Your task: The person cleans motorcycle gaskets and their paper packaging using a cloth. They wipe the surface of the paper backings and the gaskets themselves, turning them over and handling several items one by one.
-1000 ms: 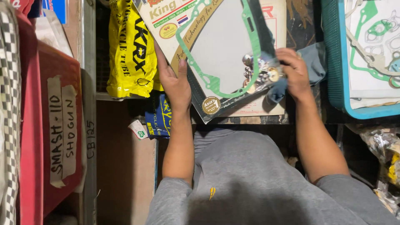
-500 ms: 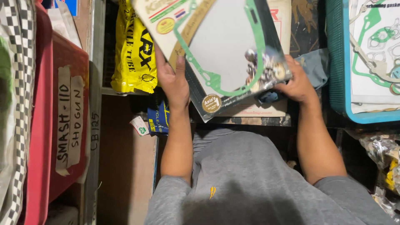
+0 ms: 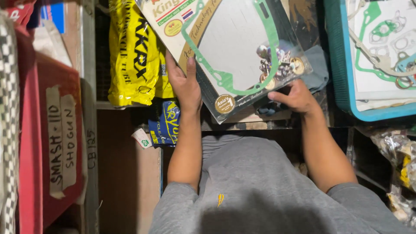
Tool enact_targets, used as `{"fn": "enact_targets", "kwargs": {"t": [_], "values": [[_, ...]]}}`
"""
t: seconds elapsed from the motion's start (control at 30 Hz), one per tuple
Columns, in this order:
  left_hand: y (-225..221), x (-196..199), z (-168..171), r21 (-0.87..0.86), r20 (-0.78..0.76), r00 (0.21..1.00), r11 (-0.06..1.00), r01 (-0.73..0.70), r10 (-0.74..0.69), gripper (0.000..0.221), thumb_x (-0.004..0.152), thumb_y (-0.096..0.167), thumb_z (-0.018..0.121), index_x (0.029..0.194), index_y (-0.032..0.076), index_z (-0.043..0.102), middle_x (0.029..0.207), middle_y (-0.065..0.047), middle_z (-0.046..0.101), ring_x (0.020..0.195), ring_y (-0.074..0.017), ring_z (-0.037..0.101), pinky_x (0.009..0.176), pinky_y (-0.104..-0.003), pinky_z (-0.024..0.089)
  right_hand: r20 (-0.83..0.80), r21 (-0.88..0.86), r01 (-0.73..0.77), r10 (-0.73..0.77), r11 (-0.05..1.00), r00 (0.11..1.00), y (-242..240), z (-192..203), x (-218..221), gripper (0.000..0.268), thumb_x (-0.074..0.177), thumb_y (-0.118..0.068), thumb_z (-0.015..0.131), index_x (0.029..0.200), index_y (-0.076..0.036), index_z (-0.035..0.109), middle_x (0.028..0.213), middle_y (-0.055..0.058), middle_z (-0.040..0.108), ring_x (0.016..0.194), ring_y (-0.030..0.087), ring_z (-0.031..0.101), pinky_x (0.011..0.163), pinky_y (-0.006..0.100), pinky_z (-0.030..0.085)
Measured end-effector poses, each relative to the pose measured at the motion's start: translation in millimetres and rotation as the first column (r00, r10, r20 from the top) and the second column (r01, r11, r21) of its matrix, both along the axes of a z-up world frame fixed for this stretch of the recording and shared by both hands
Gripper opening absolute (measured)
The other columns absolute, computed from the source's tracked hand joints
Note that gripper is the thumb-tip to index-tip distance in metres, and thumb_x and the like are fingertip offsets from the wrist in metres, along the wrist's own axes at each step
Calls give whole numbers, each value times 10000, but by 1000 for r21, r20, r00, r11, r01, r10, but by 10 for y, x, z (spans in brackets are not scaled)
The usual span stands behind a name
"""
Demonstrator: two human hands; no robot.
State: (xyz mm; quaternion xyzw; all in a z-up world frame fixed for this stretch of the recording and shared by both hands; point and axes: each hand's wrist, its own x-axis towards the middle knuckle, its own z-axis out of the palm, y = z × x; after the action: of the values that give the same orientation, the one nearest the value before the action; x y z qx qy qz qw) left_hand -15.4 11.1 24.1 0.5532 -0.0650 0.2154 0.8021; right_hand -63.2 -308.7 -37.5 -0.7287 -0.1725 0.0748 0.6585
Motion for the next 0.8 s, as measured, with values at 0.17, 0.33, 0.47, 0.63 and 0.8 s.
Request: {"fn": "enact_targets", "kwargs": {"t": [0.17,0.33,0.47,0.63,0.8], "values": [[-227,75,-83,-25,-70,995,997,75,-77,439,1082,95,624,1484,118,450,1308,-96,685,1148,-144,657,1037,-381,552,-76,102,232,-225,967,971,-147,-155,-103,216,978,-122,739,1150,8,733,976,86,713,953,102,594,884,361,531],[-507,135,-36,61,-152,966,973,222,-210,297,1054,131,655,1326,121,538,1135,-49,711,951,-115,682,791,-333,641,-12,167,552,-558,817,830,-119,179,-220,210,1047,-148,674,1213,-20,689,866,26,638,835,66,552,761,293,507],[-768,208,16,-21,-331,845,898,439,-420,230,1023,166,654,1174,63,514,881,-126,713,649,-239,743,468,-376,661,-44,387,673,-716,631,697,-156,324,-271,277,1092,-208,587,1269,4,615,940,94,677,816,88,593,780,260,542],[-1186,263,32,-64,-384,812,890,451,-439,244,1001,120,668,1155,9,515,885,-127,680,646,-270,746,464,-423,686,-196,483,676,-683,557,703,-386,-194,-457,350,1062,-254,601,1332,-36,556,1003,131,711,811,177,728,688,296,617],[-1510,372,-60,-72,-374,777,851,521,-507,250,1001,130,677,1167,18,527,921,-151,703,691,-277,761,486,-416,692,-241,464,610,-572,642,785,-3,490,-631,338,988,-72,657,1238,6,442,827,243,700,578,296,726,419,348,600]]}}
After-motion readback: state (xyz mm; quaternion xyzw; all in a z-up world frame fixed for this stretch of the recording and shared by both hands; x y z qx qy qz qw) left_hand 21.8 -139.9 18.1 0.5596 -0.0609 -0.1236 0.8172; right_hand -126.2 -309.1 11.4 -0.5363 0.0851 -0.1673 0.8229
